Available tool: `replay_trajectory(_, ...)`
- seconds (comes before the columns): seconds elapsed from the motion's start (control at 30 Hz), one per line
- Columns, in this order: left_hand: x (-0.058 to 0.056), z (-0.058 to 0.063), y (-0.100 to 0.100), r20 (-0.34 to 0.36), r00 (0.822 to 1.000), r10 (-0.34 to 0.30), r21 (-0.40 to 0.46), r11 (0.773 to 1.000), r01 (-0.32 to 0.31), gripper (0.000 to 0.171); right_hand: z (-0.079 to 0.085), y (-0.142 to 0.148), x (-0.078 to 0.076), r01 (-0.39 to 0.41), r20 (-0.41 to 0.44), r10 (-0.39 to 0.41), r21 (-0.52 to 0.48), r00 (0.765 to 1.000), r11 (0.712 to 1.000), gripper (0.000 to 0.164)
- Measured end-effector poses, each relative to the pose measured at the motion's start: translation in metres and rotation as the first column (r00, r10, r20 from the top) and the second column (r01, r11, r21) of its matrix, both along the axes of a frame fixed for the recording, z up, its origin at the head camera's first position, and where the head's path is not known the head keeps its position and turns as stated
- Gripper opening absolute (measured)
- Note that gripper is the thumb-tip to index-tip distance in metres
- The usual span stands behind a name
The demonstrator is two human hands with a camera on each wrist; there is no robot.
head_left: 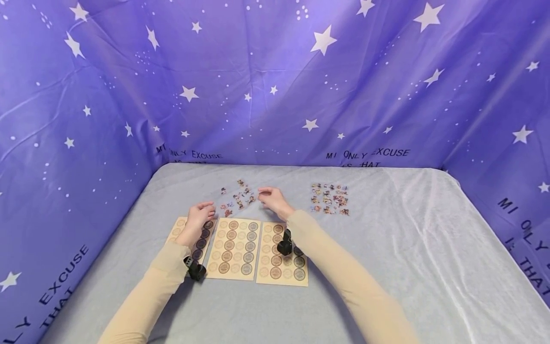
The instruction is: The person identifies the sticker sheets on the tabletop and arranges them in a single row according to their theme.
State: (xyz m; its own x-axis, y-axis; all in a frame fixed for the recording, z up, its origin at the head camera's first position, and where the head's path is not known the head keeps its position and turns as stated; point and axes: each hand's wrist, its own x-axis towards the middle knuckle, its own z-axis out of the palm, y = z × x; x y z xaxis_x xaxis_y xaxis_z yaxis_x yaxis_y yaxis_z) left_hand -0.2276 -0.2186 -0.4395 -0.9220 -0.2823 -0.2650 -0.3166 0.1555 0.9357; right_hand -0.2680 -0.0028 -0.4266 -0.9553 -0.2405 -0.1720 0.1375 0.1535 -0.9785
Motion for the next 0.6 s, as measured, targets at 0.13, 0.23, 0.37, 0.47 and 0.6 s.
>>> replay_trajectory(0.13,-0.003,0.001,0.0,0.01,1.0,0.016,0.036,0.999,-0.016,0.041,-0.057,-0.003,-0.039,-0.013,-0.148,0.015,0.013,0.989,1.0,0.038)
replay_trajectory(0.23,-0.005,0.002,0.001,0.008,0.999,0.033,0.065,0.997,-0.034,0.043,-0.095,-0.007,-0.067,-0.039,-0.192,0.043,0.025,0.981,0.999,0.04)
replay_trajectory(0.37,-0.006,0.0,0.001,0.011,0.999,0.051,0.074,0.996,-0.052,0.046,-0.071,-0.011,-0.051,-0.046,-0.124,0.055,0.075,0.991,0.996,0.044)
replay_trajectory(0.47,-0.007,-0.001,0.001,0.019,0.998,0.057,0.075,0.995,-0.058,0.047,-0.036,-0.011,-0.024,-0.049,-0.099,0.059,0.102,0.993,0.994,0.046)
replay_trajectory(0.6,-0.008,0.0,0.002,0.027,0.998,0.048,0.093,0.994,-0.051,0.048,-0.016,-0.01,-0.008,-0.055,-0.068,0.063,0.105,0.996,0.993,0.046)
